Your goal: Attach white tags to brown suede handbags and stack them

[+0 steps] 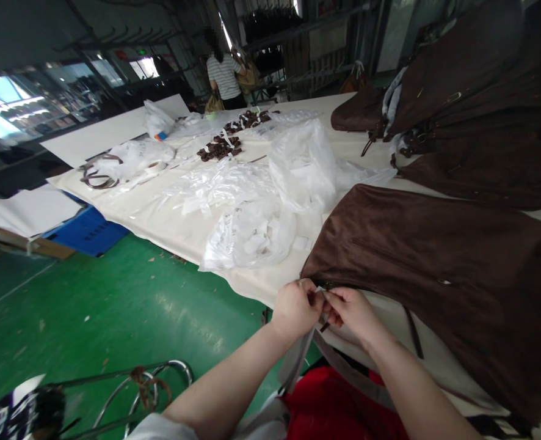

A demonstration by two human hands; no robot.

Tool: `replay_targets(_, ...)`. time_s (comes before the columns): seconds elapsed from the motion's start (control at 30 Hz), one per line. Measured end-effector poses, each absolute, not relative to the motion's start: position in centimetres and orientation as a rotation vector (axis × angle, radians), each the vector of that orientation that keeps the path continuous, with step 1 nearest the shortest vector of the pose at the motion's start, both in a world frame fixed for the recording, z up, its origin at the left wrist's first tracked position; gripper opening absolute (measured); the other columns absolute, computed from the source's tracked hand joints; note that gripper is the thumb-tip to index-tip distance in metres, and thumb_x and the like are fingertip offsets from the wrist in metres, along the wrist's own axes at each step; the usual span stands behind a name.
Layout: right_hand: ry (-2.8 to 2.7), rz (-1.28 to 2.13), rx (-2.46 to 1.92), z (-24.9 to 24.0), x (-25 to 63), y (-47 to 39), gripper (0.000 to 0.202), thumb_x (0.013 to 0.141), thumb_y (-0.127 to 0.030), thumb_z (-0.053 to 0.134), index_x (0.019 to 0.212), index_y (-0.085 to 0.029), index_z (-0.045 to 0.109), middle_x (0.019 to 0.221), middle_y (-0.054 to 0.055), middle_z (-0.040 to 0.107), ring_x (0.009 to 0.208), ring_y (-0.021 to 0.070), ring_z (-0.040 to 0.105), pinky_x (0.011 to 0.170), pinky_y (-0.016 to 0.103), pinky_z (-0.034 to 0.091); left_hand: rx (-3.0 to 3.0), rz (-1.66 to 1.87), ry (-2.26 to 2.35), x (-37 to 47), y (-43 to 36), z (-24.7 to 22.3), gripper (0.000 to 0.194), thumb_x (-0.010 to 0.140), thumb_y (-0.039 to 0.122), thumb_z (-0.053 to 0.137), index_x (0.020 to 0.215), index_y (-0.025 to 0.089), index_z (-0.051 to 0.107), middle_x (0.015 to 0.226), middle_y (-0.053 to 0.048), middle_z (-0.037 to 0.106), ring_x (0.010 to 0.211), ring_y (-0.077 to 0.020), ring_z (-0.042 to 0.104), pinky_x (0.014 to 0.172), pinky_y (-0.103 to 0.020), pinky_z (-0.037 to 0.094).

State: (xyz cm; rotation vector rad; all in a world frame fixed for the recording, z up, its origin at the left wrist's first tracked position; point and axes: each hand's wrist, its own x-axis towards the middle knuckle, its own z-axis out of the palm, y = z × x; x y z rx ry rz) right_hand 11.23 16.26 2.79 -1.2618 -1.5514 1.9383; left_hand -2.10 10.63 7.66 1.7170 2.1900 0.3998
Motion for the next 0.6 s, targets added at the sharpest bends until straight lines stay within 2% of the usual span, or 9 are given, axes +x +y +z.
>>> replay_targets(0.17, -1.626, 1.818, -1.292, 2.2, 10.8, 16.1, 0.026, 0.078, -0.038, 0.053, 0.058, -0.02, 0.055, 0.044, -0.003, 0.051, 0.037, 0.0106, 0.044, 0.039, 0.022, 0.029, 1.997, 0.272, 2.204, -0.8, 9.2, 7.9, 0.01, 0.085, 0.018, 0.051, 0.09, 0.017, 0.06, 0.085, -0.006, 0.064, 0.078, -0.0214, 0.062, 0.065, -0.03, 0.047)
replay_targets(0.23, -1.618, 1.807, -1.292, 2.1, 10.8, 16.1, 0.028, 0.078, -0.038, 0.052, 0.056, -0.02, 0.052, 0.041, -0.004, 0.046, 0.036, 0.0098, 0.041, 0.039, 0.022, 0.027, 2.136, 0.142, 2.178, -0.3, 8.7, 7.6, 0.014, 0.087, 0.014, 0.049, 0.095, 0.016, 0.06, 0.088, -0.007, 0.064, 0.08, -0.0233, 0.062, 0.065, -0.032, 0.049)
replay_targets(0.4, -1.563, 1.88, -1.24, 2.4, 11.2, 16.1, 0.033, 0.08, -0.046, 0.05, 0.062, -0.019, 0.054, 0.046, -0.003, 0.048, 0.036, 0.0097, 0.04, 0.037, 0.022, 0.022, 2.309, -0.013, 2.091, 0.0, 8.3, 6.9, 0.018, 0.09, 0.014, 0.047, 0.104, 0.016, 0.059, 0.092, -0.008, 0.063, 0.084, -0.0238, 0.062, 0.062, -0.032, 0.052)
replay_targets(0.47, -1.553, 1.874, -1.216, 2.6, 11.4, 16.1, 0.036, 0.08, -0.049, 0.053, 0.061, -0.019, 0.054, 0.044, -0.004, 0.045, 0.036, 0.0091, 0.038, 0.037, 0.022, 0.022, 2.301, 0.069, 2.052, -0.3, 8.4, 7.2, 0.018, 0.09, 0.014, 0.046, 0.103, 0.016, 0.059, 0.094, -0.009, 0.063, 0.086, -0.0235, 0.062, 0.066, -0.033, 0.053)
replay_targets(0.6, -1.463, 1.852, -1.134, 2.9, 11.8, 15.9, 0.04, 0.08, -0.056, 0.056, 0.064, -0.019, 0.053, 0.051, -0.005, 0.045, 0.04, 0.0074, 0.034, 0.039, 0.022, 0.022, 1.842, 0.585, 2.085, -1.3, 9.0, 8.1, 0.022, 0.094, 0.019, 0.038, 0.101, 0.017, 0.059, 0.091, -0.008, 0.065, 0.086, -0.0207, 0.064, 0.078, -0.034, 0.052)
